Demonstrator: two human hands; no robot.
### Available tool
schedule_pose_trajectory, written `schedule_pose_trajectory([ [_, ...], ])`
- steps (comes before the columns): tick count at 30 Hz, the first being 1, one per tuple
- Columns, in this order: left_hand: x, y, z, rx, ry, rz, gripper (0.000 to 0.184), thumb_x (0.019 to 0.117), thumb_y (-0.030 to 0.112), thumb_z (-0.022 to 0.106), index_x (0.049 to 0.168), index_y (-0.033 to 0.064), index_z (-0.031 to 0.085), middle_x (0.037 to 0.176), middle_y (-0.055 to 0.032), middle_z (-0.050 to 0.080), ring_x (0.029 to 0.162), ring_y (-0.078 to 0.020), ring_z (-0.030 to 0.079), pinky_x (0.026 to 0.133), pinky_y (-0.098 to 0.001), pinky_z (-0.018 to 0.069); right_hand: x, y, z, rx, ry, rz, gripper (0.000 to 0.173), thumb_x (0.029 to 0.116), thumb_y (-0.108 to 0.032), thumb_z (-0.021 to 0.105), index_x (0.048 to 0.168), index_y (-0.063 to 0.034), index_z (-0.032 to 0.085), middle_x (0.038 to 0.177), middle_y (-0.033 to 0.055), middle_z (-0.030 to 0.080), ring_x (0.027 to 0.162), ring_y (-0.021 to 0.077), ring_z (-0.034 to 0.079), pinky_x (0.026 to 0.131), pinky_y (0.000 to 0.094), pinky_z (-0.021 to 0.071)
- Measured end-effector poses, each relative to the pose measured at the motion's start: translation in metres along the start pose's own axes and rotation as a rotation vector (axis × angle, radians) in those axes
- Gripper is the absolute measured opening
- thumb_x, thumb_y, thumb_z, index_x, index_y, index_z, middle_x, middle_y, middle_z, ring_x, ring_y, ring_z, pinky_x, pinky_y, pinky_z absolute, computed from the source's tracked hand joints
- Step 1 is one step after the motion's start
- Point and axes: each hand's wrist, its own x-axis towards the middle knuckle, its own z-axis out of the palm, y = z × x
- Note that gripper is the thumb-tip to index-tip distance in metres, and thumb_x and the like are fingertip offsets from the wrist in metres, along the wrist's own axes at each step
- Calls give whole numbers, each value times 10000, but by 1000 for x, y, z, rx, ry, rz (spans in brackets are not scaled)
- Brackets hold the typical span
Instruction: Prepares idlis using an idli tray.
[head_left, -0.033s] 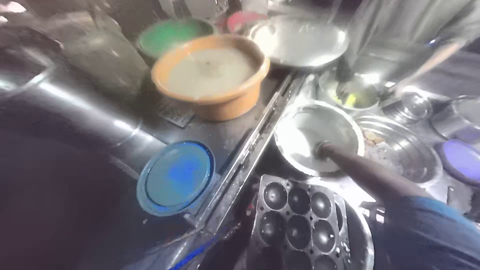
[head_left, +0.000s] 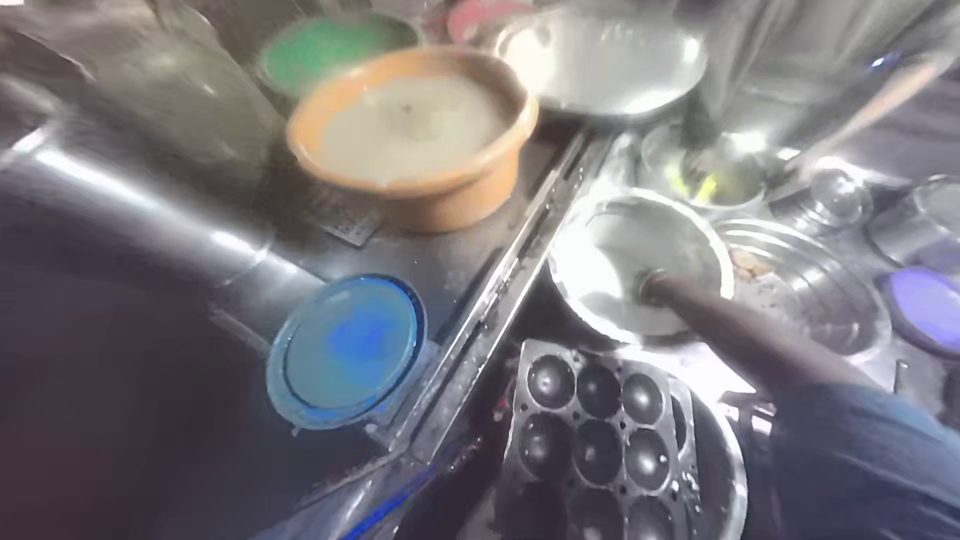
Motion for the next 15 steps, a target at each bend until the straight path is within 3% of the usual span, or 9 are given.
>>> schedule_pose_trajectory([
  [1, 3, -52, -5, -179, 20, 46, 544, 941, -1, 586, 1399, -205, 376, 1220, -260, 635, 1057, -162, 666, 896, -217, 536, 14, 3, 3, -43, 16, 18, 359, 1033, -167, 579, 1277, 93, 619, 1338, 302, 597, 1285, 451, 554, 1065, 642, 407],
  [2, 9, -71, -8, -273, 18, -65, 610, 919, 43, 644, 1460, -80, 391, 1261, -119, 657, 1091, -82, 655, 939, -229, 541, 22, 2, 6, -122, 46, 12, 314, 1000, -153, 619, 1213, 74, 663, 1287, 290, 631, 1244, 456, 584, 1028, 665, 436],
  [3, 15, -69, -8, -318, 25, -179, 661, 880, 69, 687, 1470, -11, 401, 1250, -30, 664, 1083, -34, 649, 948, -238, 547, 20, -4, 9, -200, 46, -10, 276, 976, -141, 651, 1167, 55, 686, 1239, 279, 653, 1196, 457, 610, 985, 672, 463],
  [4, 18, -60, -5, -344, 41, -252, 690, 843, 84, 720, 1455, 2, 413, 1231, -1, 670, 1066, -21, 653, 942, -243, 556, 15, -13, 11, -251, 20, -43, 254, 972, -133, 653, 1138, 56, 690, 1199, 279, 663, 1159, 461, 625, 955, 677, 474],
  [6, 26, -40, -4, -375, 51, -314, 714, 791, 71, 724, 1426, -23, 414, 1189, -10, 665, 1018, -32, 660, 909, -252, 566, -3, -32, -2, -298, -47, -117, 225, 997, -126, 603, 1058, 80, 670, 1059, 273, 670, 1017, 440, 661, 847, 651, 501],
  [8, 28, -34, -4, -436, 68, -296, 654, 759, 46, 723, 1361, -9, 473, 1077, -4, 712, 910, -58, 701, 830, -265, 602, -21, -34, -19, -171, -57, -161, 205, 1006, -139, 588, 914, 31, 656, 795, 170, 617, 698, 298, 605, 642, 506, 492],
  [10, 23, -33, -7, -513, 49, -224, 572, 769, 33, 731, 1306, 43, 535, 1029, 19, 741, 891, -69, 716, 815, -271, 609, -49, -23, -28, 61, -43, -145, 199, 1034, -182, 567, 959, -29, 668, 708, 100, 578, 564, 200, 525, 545, 400, 459],
  [12, 20, -36, -12, -576, 29, -107, 530, 791, 18, 745, 1294, 101, 597, 1072, 33, 755, 941, -74, 722, 849, -280, 609, -82, -2, -30, 273, 23, -134, 201, 1060, -211, 551, 1061, -55, 678, 721, 100, 604, 549, 194, 548, 526, 384, 484],
  [15, 15, -40, -14, -603, 97, -69, 554, 766, -10, 728, 1297, 55, 584, 1101, 13, 751, 976, -77, 719, 875, -286, 604, -128, 25, -5, 513, 176, -109, 236, 1074, -230, 542, 1216, -109, 685, 694, 89, 610, 509, 172, 525, 485, 357, 460],
])
